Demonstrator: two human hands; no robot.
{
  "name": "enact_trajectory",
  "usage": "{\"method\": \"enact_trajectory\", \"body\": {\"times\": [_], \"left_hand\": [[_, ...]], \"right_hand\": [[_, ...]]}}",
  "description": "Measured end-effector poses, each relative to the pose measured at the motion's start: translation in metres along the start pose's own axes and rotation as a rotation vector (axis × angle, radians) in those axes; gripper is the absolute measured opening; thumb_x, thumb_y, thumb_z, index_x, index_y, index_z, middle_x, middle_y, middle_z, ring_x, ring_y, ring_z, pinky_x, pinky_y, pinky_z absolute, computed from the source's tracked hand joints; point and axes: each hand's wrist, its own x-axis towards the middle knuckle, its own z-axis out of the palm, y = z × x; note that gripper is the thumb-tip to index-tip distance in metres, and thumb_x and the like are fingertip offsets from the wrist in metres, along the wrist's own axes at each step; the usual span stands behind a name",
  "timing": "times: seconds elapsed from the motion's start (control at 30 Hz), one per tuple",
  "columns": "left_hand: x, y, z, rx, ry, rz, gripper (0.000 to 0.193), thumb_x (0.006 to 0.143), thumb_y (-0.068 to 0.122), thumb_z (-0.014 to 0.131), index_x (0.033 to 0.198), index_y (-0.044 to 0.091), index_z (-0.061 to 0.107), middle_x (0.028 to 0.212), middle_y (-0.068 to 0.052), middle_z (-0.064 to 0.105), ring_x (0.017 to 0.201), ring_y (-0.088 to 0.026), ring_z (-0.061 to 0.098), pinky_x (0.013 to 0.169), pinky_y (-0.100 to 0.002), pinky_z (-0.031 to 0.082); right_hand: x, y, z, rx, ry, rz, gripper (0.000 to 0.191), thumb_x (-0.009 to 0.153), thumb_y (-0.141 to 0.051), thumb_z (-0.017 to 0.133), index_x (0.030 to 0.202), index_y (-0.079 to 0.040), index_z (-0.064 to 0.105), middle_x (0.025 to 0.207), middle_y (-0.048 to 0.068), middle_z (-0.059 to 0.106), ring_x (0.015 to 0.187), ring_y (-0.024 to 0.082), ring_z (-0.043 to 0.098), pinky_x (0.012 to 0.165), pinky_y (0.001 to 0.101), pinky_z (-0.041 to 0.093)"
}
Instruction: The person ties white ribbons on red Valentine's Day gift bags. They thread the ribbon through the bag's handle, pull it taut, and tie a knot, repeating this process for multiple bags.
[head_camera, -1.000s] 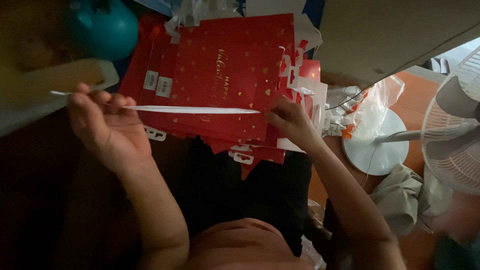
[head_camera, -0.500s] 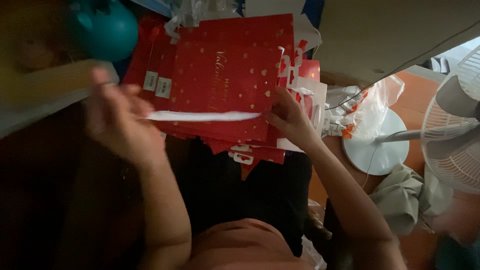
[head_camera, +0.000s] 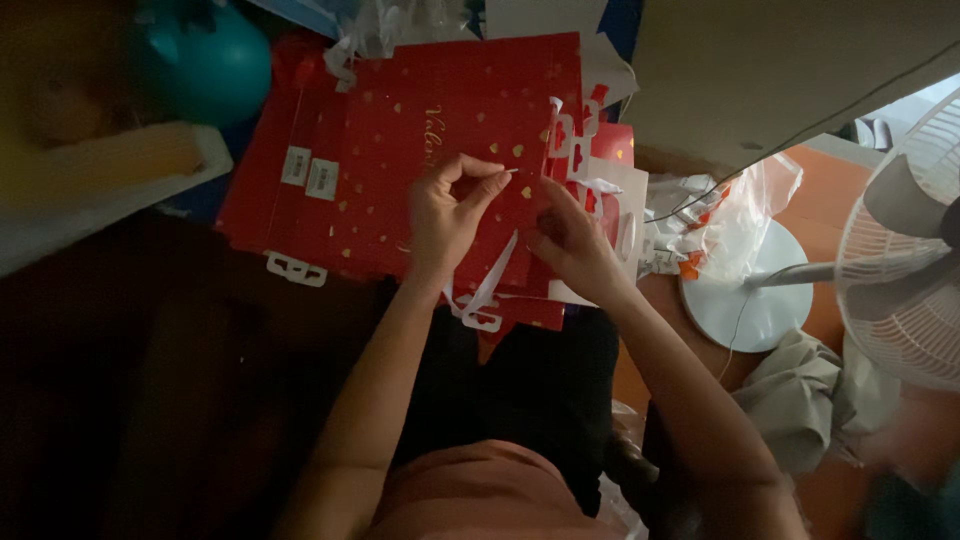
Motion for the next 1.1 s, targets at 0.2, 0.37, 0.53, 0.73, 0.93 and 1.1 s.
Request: {"method": "enact_trajectory", "body": {"times": [0.2, 0.37, 0.53, 0.73, 0.93, 1.1], "left_hand": [[-0.001, 0.005, 0.003, 0.148, 0.012, 0.043, 0.011, 0.095, 0.017, 0.078, 0.094, 0.006, 0.075, 0.088, -0.004, 0.078, 0.080, -0.013, 0.074, 0.072, -0.029, 0.062], [-0.006, 0.016, -0.003, 0.187, -0.026, 0.172, 0.010, 0.097, 0.013, 0.076, 0.094, 0.005, 0.072, 0.090, -0.006, 0.077, 0.084, -0.013, 0.074, 0.074, -0.029, 0.062], [-0.017, 0.018, -0.005, 0.213, -0.109, 0.100, 0.008, 0.096, 0.012, 0.077, 0.092, 0.006, 0.073, 0.091, -0.006, 0.079, 0.082, -0.011, 0.075, 0.072, -0.029, 0.061], [-0.029, 0.011, 0.008, 0.152, -0.223, -0.061, 0.006, 0.091, 0.014, 0.077, 0.092, 0.009, 0.076, 0.094, -0.005, 0.079, 0.083, -0.010, 0.075, 0.072, -0.028, 0.062], [-0.029, 0.013, 0.015, 0.388, -0.278, -0.060, 0.007, 0.092, 0.014, 0.078, 0.097, 0.010, 0.075, 0.094, -0.004, 0.079, 0.076, -0.010, 0.074, 0.066, -0.027, 0.059], [-0.028, 0.013, 0.011, 0.255, -0.298, -0.065, 0.017, 0.092, 0.010, 0.075, 0.107, 0.007, 0.071, 0.097, -0.005, 0.078, 0.083, -0.012, 0.076, 0.071, -0.027, 0.061]], "right_hand": [[0.000, -0.008, 0.002, 0.126, -0.003, -0.074, 0.080, 0.093, 0.001, 0.062, 0.164, -0.007, 0.027, 0.103, 0.006, 0.067, 0.090, 0.011, 0.064, 0.079, 0.0290, 0.055], [-0.003, -0.009, 0.002, -0.087, 0.021, -0.054, 0.079, 0.092, 0.002, 0.066, 0.163, -0.006, 0.032, 0.090, 0.010, 0.067, 0.082, 0.015, 0.063, 0.076, 0.0305, 0.054], [-0.010, -0.009, -0.016, -0.081, -0.156, -0.255, 0.080, 0.089, 0.005, 0.065, 0.161, -0.002, 0.031, 0.103, 0.011, 0.072, 0.091, 0.015, 0.069, 0.079, 0.0313, 0.060], [-0.009, -0.009, -0.046, -0.075, -0.141, -0.144, 0.040, 0.093, 0.000, 0.069, 0.132, 0.002, 0.063, 0.100, 0.012, 0.075, 0.088, 0.014, 0.071, 0.073, 0.0312, 0.060], [-0.001, -0.002, -0.037, -0.100, -0.033, 0.046, 0.019, 0.096, -0.008, 0.067, 0.113, 0.000, 0.073, 0.077, 0.007, 0.071, 0.064, 0.012, 0.063, 0.056, 0.0312, 0.052], [0.000, 0.009, -0.031, -0.252, 0.013, -0.086, 0.017, 0.099, -0.005, 0.065, 0.112, -0.001, 0.076, 0.071, 0.010, 0.066, 0.064, 0.013, 0.059, 0.059, 0.0327, 0.052]]}}
